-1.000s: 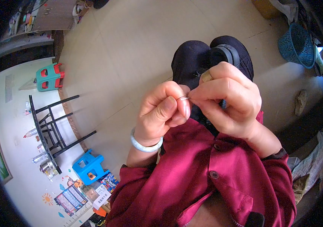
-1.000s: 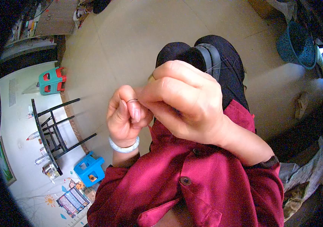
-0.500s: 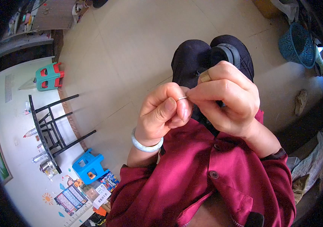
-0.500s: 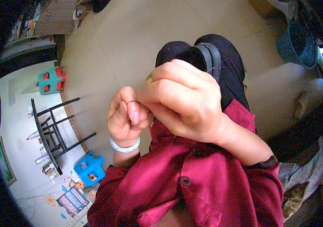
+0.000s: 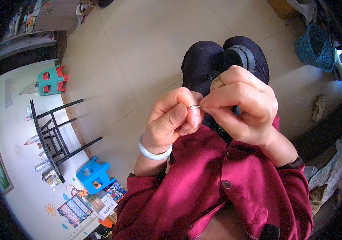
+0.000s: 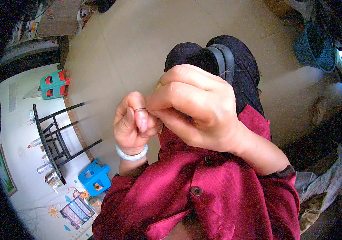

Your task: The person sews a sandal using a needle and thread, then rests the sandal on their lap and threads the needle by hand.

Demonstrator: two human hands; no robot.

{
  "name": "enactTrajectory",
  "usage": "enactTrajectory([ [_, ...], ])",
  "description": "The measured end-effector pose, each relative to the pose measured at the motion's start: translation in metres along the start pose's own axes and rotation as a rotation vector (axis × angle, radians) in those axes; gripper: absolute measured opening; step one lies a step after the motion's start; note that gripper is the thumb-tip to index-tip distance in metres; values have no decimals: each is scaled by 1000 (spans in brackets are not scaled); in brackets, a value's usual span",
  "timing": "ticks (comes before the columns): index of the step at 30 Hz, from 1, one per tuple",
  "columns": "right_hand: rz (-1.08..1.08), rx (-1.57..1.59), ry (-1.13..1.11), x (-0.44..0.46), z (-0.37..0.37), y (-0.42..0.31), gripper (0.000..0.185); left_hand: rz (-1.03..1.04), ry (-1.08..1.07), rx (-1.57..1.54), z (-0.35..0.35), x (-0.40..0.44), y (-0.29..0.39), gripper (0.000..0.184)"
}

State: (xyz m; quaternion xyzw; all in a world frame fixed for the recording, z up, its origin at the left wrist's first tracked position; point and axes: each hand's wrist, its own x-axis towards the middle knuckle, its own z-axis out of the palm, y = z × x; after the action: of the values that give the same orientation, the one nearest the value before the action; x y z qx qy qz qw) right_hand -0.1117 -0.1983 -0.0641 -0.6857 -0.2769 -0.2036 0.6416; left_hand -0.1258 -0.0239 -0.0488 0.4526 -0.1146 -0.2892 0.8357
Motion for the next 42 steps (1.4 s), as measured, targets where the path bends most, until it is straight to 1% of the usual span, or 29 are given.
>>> enactTrajectory([
  [10, -65, -74, 26, -1, 1, 1, 22, -4, 5, -13, 1, 0, -1, 37],
  [14, -42, -77, 69, -1, 5, 2, 20, -4, 5, -18, 0, 0, -1, 37],
  [20, -42, -58, 17, 1, 2, 2, 20, -8, 18, -14, 0, 0, -1, 36],
  [22, 9, -29, 2, 2, 2, 1, 18, 2, 22, 5, 0, 0, 0, 35],
  [26, 35, -28, -24, 2, 0, -1, 17, 21, 19, 78, -1, -1, 0, 36],
  [28, 29, 2, -26, 2, 1, 0, 16, -16, 49, -6, -1, -2, 1, 33],
  [29, 29, 2, -26, 2, 1, 0, 16, -16, 48, -6, -1, -1, 1, 33],
  [31, 53, 11, -22, 1, 1, -2, 16, 58, 11, 89, -1, 2, 0, 32],
  [35, 33, 10, -29, 1, 0, -2, 17, 26, 65, 75, 4, 1, 2, 31],
  [37, -1, -31, -35, 1, -1, 2, 18, 20, 80, 64, 4, 1, 2, 26],
  [42, -3, -43, -20, 3, 0, -1, 18, 3, 63, 32, 3, 2, 3, 21],
])
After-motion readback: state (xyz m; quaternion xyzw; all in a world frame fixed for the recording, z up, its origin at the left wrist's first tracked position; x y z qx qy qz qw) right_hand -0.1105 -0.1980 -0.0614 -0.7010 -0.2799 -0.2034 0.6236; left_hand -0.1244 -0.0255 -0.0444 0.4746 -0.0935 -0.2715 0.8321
